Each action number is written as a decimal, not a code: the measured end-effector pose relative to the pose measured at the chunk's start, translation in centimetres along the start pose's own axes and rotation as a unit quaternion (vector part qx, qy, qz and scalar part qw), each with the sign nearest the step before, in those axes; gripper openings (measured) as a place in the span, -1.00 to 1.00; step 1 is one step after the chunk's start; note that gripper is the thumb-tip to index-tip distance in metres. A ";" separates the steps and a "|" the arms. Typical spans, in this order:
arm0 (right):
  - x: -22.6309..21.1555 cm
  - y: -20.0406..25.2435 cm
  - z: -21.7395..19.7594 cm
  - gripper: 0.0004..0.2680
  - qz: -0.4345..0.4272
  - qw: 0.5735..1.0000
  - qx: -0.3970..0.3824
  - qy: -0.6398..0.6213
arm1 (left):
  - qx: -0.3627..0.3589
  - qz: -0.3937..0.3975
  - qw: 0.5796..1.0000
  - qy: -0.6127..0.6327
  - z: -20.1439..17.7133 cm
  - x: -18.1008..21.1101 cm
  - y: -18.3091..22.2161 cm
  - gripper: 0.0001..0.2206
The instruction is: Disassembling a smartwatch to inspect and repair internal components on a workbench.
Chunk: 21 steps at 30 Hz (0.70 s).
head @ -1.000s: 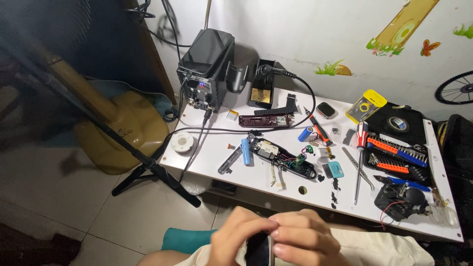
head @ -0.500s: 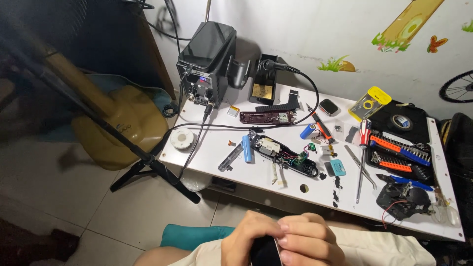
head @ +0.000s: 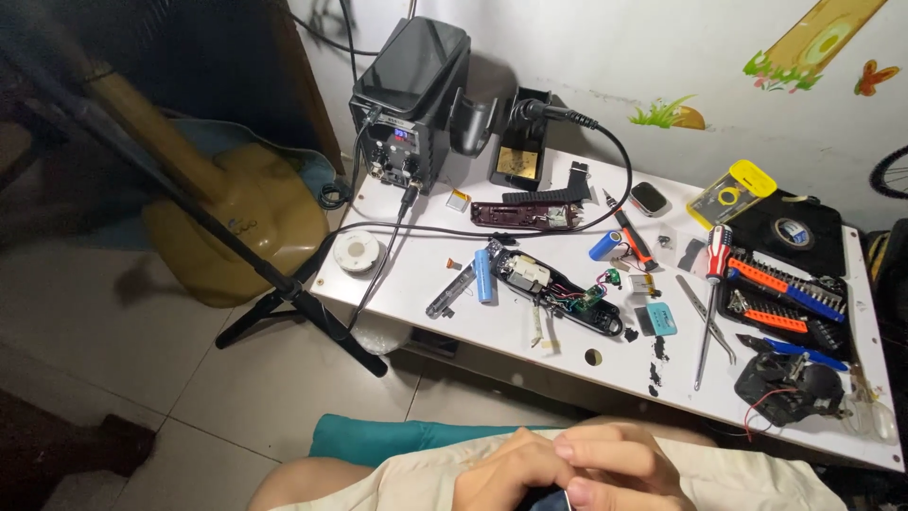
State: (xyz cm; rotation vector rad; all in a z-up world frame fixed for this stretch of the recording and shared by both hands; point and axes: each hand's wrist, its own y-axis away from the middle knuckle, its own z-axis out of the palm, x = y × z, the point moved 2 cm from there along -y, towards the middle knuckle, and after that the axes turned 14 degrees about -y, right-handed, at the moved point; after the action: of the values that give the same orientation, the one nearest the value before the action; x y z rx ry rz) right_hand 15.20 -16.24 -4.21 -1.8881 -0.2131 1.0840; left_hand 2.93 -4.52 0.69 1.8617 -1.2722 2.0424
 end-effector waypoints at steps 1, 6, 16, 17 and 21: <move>-0.2 0.0 0.0 -0.95 0.010 1.000 0.006 0.012 | 0.007 -0.007 1.000 -0.007 0.0 0.3 -0.1 -0.67; 0.6 0.2 3.4 -0.96 -0.030 0.989 0.144 0.025 | 0.084 -0.025 0.996 0.006 2.1 0.1 0.5 -0.68; 1.4 -1.3 6.1 -0.68 -0.024 0.945 0.309 0.105 | 0.091 -0.045 0.995 0.014 2.0 0.3 0.7 -0.66; 1.2 -1.1 4.9 -0.68 -0.024 0.945 0.309 0.105 | 0.091 -0.045 0.995 0.014 1.5 0.4 0.5 -0.66; 1.8 0.9 3.5 -0.90 -0.034 0.987 0.156 0.017 | 0.040 -0.024 0.999 0.021 0.9 0.1 0.1 -0.79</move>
State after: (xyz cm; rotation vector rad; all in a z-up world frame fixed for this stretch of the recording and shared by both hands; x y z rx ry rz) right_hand 13.39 -13.62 -6.66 -1.6057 -0.0817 0.9776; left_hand 3.54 -5.24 0.63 1.8524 -1.1414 2.1252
